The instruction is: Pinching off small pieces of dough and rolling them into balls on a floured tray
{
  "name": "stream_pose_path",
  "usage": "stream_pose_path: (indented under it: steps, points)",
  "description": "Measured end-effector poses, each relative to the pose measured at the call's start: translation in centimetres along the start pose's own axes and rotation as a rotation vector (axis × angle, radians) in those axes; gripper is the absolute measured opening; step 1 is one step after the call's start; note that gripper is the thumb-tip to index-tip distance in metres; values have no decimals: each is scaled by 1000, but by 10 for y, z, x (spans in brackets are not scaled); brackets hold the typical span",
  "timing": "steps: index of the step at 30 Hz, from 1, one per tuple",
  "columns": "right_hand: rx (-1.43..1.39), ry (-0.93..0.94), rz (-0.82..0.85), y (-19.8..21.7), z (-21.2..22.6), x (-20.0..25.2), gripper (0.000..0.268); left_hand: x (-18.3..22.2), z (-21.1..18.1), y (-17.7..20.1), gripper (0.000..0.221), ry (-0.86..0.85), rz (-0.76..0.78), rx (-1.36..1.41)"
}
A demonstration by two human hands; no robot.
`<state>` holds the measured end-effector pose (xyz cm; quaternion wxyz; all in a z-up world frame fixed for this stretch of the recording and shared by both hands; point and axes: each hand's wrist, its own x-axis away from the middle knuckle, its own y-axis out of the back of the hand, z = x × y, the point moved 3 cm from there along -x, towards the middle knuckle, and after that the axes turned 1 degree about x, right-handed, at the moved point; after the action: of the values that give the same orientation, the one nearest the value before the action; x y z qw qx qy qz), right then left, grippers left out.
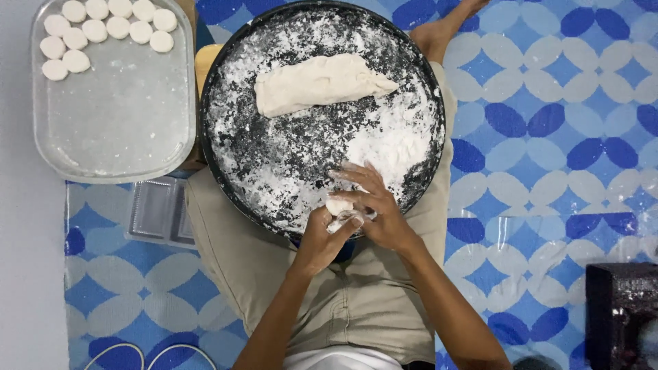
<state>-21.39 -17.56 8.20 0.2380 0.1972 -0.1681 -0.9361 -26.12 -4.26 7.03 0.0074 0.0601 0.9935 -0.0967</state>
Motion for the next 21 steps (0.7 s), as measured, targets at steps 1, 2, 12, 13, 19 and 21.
stream_pose_path:
  steps: [1, 2, 12, 13, 19, 21]
  points:
    - [-2, -1, 1, 1, -2, 1, 23, -1, -3, 0, 39, 2, -1, -1]
    - [71, 26, -1, 2, -3, 1, 22, -2, -7, -1, 37, 2, 9, -17]
    - [403, 139, -277, -10, -14, 10, 23, -1, 56, -3, 50, 228, -22, 164]
    - [412, 139, -286, -12, -17, 11, 23, -4, 53, -4, 50, 224, -10, 165]
    - [532, 110, -430, -13, -5, 9, 22, -7, 74, -2, 53, 463, -210, 469]
    - [587, 72, -371, -12, 1, 3, 11, -9, 64, 1, 59, 427, -144, 437]
